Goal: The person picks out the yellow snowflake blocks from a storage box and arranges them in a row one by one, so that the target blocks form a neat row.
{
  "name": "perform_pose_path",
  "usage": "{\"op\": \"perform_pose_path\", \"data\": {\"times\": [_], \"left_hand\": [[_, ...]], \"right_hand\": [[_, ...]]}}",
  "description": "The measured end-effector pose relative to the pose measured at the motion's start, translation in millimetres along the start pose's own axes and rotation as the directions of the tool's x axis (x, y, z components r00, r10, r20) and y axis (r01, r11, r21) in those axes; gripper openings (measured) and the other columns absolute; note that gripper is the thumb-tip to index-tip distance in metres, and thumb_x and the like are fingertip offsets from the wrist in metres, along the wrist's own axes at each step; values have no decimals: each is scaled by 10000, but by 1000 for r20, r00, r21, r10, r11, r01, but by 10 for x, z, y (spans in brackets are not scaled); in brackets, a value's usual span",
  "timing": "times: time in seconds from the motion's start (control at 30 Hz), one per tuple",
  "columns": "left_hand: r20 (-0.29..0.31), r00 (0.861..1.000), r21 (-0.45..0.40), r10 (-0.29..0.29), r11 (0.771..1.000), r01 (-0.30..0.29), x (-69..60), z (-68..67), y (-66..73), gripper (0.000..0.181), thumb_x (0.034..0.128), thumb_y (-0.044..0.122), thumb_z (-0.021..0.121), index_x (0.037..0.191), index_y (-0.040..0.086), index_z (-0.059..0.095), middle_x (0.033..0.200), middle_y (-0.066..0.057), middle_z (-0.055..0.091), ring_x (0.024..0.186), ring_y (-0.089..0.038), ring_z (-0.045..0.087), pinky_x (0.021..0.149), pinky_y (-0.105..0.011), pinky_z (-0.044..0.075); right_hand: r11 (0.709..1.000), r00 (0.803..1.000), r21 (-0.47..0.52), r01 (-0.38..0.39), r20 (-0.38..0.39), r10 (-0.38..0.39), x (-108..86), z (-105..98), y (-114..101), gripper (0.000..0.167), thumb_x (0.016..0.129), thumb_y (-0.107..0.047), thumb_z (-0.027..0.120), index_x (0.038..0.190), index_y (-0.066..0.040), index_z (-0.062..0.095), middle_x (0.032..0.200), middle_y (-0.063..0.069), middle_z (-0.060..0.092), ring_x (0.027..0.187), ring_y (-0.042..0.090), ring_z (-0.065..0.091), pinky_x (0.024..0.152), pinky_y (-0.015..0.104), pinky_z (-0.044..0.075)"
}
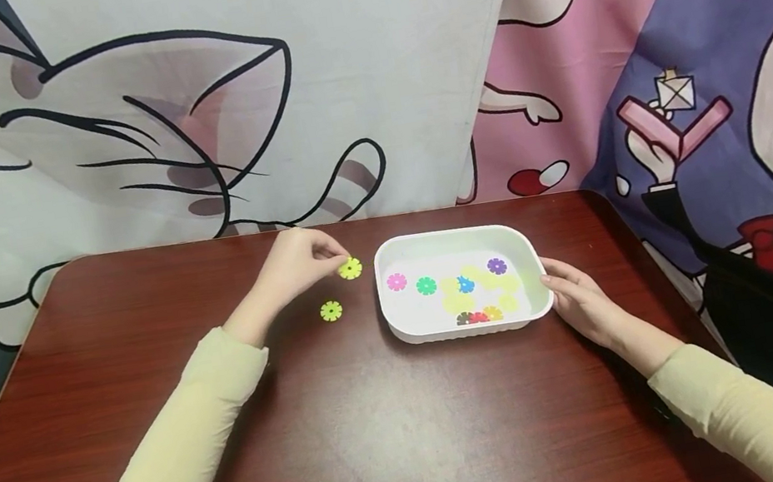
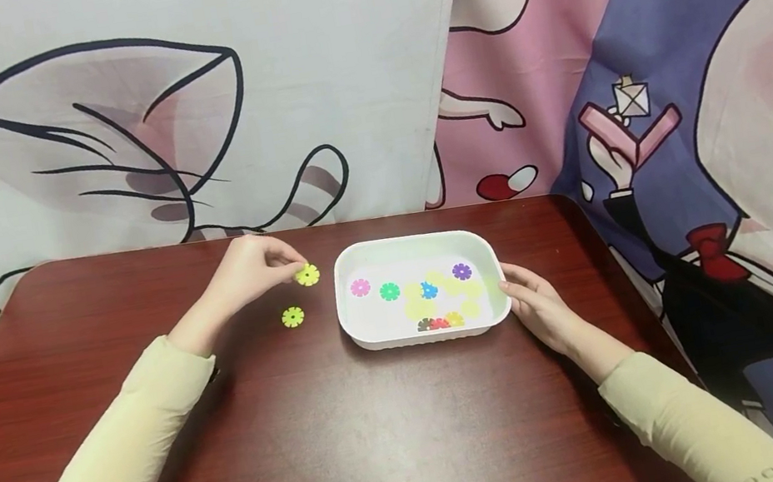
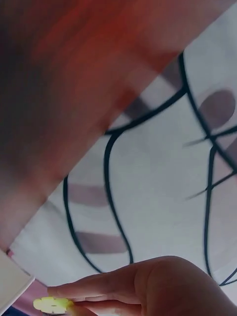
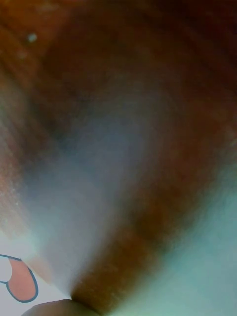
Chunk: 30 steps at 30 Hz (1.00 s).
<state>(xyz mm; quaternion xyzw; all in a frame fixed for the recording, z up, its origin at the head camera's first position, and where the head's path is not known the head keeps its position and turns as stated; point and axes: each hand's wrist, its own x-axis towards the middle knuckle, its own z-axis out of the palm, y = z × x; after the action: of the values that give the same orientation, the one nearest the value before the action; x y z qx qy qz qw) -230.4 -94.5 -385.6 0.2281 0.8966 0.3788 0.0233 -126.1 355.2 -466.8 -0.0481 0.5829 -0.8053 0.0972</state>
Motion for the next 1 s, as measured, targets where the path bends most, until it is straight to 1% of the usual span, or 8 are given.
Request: {"op": "perform_pose_path", "data": {"times": [0.1, 0.27, 0.37, 0.47, 0.53, 0.67, 0.83, 1.0], "left_hand": [[-4, 999, 14, -48, 999, 48, -117, -68, -131, 87, 925, 129, 785, 952, 72, 846, 872, -75, 819, 737, -140, 713, 729, -279, 539], [25, 993, 1, -114, 993, 114, -284, -132, -356, 91, 930, 106, 771, 947, 46, 839, 852, -85, 813, 692, -66, 692, 709, -253, 535], [45, 989, -1, -143, 990, 143, -349, -144, -468, 96, 933, 96, 763, 948, 29, 831, 842, -90, 808, 674, -55, 690, 685, -241, 536], [62, 984, 17, -165, 986, 165, -394, -135, -553, 93, 936, 98, 762, 943, 32, 828, 833, -74, 802, 673, -56, 677, 661, -234, 518], [75, 982, 32, -171, 985, 169, -412, -114, -596, 88, 937, 99, 766, 933, 36, 828, 813, -58, 796, 666, -53, 660, 644, -226, 501], [95, 982, 75, -160, 985, 153, -426, -71, -650, 81, 929, 107, 780, 908, 48, 831, 772, -32, 786, 668, -57, 625, 655, -233, 484], [96, 985, 126, -147, 983, 134, -445, -40, -688, 60, 912, 99, 796, 890, 56, 832, 778, -26, 786, 702, -103, 631, 703, -275, 498], [94, 986, 147, -137, 982, 122, -457, -14, -700, 58, 903, 96, 803, 872, 55, 830, 769, -21, 773, 707, -128, 601, 702, -276, 479]], "right_hand": [[1000, 1000, 0, -2, 3, 2, 0, 1, 0, 387, 1104, 31, 373, 1334, -140, 634, 1286, -43, 704, 1172, 43, 653, 1013, 164, 510], [1000, 1000, -2, -7, 5, 7, -5, -2, -2, 391, 1106, 30, 368, 1336, -146, 631, 1296, -49, 701, 1182, 38, 651, 1016, 160, 509], [1000, 1000, -7, -7, 4, 7, -9, -6, -3, 389, 1107, 32, 367, 1338, -145, 625, 1305, -51, 695, 1189, 36, 646, 1015, 158, 509], [1000, 1000, -6, -7, 2, 7, -9, -4, -3, 390, 1106, 33, 365, 1334, -145, 626, 1301, -50, 695, 1185, 36, 648, 1012, 157, 510], [1000, 1000, -7, -7, 2, 7, -8, -1, -1, 390, 1106, 31, 364, 1332, -147, 627, 1296, -50, 697, 1181, 35, 650, 1011, 157, 510], [1000, 1000, -1, -3, 5, 3, -9, -1, 4, 391, 1105, 34, 360, 1332, -139, 626, 1284, -43, 704, 1171, 40, 658, 1007, 161, 514], [1000, 1000, 7, -1, 6, 1, -9, 1, 3, 386, 1104, 34, 364, 1336, -131, 625, 1283, -37, 705, 1164, 46, 661, 1004, 166, 518], [1000, 1000, 12, -3, 3, 3, -6, 1, -2, 389, 1102, 38, 366, 1330, -132, 632, 1283, -38, 707, 1168, 45, 660, 1006, 166, 518]]}}
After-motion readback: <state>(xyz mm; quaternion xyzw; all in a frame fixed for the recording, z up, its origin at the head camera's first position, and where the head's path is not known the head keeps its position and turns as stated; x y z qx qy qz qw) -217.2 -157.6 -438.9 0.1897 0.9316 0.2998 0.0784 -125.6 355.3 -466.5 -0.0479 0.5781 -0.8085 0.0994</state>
